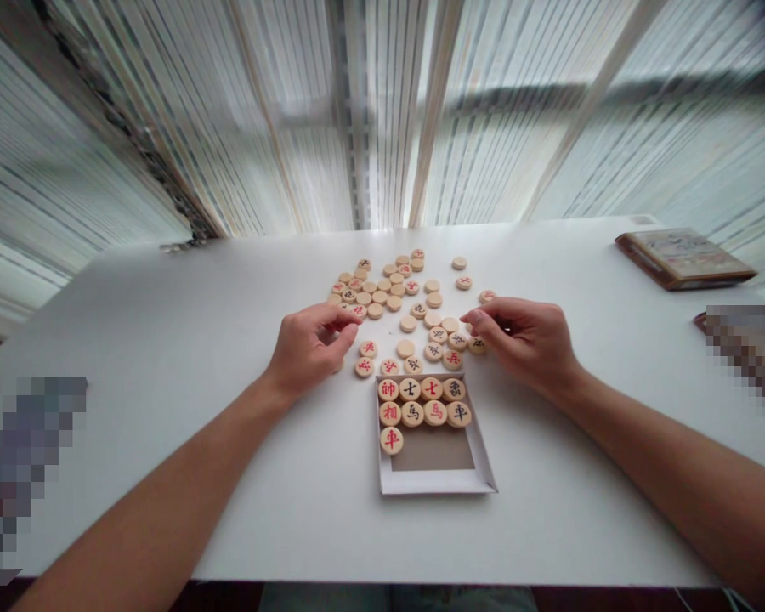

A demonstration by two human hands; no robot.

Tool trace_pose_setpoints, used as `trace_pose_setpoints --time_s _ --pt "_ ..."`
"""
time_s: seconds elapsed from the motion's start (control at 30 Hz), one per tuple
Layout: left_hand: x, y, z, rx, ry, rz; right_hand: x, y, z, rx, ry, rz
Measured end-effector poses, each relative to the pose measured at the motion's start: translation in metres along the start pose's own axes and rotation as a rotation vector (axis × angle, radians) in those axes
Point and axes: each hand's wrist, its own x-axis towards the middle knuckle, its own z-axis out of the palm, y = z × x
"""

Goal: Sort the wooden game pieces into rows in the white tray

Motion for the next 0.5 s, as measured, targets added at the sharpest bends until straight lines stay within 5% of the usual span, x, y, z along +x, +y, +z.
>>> trace_pose_setpoints --time_s 0.33,0.5 --pt "-0.001 -0.007 0.0 0.001 0.023 -0.037 0.001 0.007 0.003 0.104 0.031 0.13" --pt "0.002 -0.009 -0.004 0.043 0.118 -0.047 0.009 0.019 0.003 0.225 0.179 0.231"
